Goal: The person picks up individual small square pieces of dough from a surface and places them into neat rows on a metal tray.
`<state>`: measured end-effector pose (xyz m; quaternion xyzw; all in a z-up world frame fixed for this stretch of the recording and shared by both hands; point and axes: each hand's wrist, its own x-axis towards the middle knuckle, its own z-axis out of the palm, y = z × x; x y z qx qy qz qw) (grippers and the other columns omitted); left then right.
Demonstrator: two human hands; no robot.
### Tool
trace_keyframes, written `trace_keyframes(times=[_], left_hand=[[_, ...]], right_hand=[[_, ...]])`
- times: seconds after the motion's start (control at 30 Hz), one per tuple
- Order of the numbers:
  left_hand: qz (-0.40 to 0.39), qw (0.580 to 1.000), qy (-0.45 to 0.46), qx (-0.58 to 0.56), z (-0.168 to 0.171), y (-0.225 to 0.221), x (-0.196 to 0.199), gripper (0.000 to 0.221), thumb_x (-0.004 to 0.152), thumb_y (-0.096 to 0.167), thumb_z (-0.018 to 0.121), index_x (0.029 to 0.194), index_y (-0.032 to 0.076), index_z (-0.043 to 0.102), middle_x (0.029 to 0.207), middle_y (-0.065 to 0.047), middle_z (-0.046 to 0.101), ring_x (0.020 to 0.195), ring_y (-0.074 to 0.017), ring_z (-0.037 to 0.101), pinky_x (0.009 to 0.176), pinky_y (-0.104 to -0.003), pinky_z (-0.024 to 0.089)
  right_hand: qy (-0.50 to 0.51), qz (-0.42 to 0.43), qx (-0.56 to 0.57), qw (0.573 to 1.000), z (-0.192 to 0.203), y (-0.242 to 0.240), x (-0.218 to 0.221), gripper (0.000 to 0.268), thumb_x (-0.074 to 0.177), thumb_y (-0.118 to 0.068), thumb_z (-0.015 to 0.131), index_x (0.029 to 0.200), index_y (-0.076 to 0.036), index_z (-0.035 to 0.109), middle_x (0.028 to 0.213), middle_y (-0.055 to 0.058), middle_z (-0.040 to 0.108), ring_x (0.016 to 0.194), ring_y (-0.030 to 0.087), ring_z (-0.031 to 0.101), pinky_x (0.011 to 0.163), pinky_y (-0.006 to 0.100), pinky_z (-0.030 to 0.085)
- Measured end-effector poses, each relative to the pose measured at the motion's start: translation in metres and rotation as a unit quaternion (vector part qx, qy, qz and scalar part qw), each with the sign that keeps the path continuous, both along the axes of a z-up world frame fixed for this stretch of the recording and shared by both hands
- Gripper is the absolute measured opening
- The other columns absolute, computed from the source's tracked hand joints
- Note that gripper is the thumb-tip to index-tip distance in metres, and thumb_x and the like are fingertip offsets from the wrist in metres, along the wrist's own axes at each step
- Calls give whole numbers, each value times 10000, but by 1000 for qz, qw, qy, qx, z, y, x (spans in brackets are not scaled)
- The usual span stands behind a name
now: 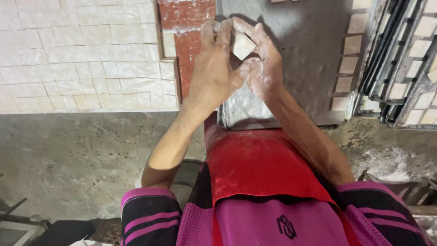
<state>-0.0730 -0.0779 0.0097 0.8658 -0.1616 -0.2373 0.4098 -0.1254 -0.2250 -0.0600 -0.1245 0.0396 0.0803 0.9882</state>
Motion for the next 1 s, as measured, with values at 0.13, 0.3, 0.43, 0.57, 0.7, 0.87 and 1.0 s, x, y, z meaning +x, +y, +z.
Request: trace_keyframes(times=[0.13, 0.3, 0.43, 0.57, 0.7, 0.87, 1.0], left_hand=[[11, 989, -148, -3, -12, -21, -3, 529, 921, 125, 789, 1364, -78, 582, 1112, -219, 634, 967, -330, 705, 801, -428, 600], [37, 992, 34, -116, -9, -26, 10, 397, 892, 143, 808, 1218, -32, 662, 958, -134, 762, 830, -225, 742, 776, -371, 604], [34, 984, 121, -126, -18, -40, 23, 201, 919, 112, 781, 1096, 21, 752, 923, -85, 802, 804, -189, 740, 774, -318, 600], [62, 976, -31, -205, -54, -54, 54, 166, 922, 30, 767, 1079, -9, 729, 994, -104, 784, 867, -211, 754, 793, -337, 624], [44, 964, -193, -175, -91, -64, 81, 138, 911, -14, 775, 1035, -14, 715, 943, -115, 776, 854, -213, 752, 773, -345, 595], [37, 963, -244, -108, -107, -70, 89, 146, 851, -19, 777, 984, 16, 725, 868, -97, 757, 779, -181, 734, 708, -322, 587], [39, 965, -197, -169, -104, -78, 84, 135, 892, -90, 693, 965, 20, 722, 832, -86, 751, 742, -162, 728, 650, -298, 567]], right_hand=[[104, -31, -261, 959, -1, -18, 3, 674, 1137, -473, 426, 1547, 59, 481, 1462, 133, 614, 1055, 131, 553, 853, 263, 480], [120, 23, -194, 973, -1, -48, -9, 699, 1090, -476, 447, 1561, 39, 415, 1499, 161, 531, 1294, 236, 570, 1146, 387, 458], [89, 25, -175, 980, -5, -76, -14, 689, 1114, -449, 455, 1558, 76, 414, 1509, 208, 534, 1371, 299, 552, 1231, 466, 429], [87, 28, -177, 980, -10, -110, -19, 666, 1092, -445, 434, 1531, 54, 399, 1517, 243, 544, 1433, 362, 546, 1263, 488, 412], [96, 18, -166, 981, -11, -130, -30, 642, 1104, -427, 425, 1541, 43, 402, 1515, 241, 544, 1451, 369, 525, 1269, 490, 400], [100, 7, -162, 982, -13, -139, -37, 621, 1112, -416, 422, 1533, 40, 419, 1506, 240, 547, 1446, 362, 527, 1266, 500, 408], [95, 0, -169, 981, -13, -140, -37, 619, 1112, -417, 421, 1528, 42, 419, 1503, 249, 546, 1440, 368, 531, 1266, 511, 417]])
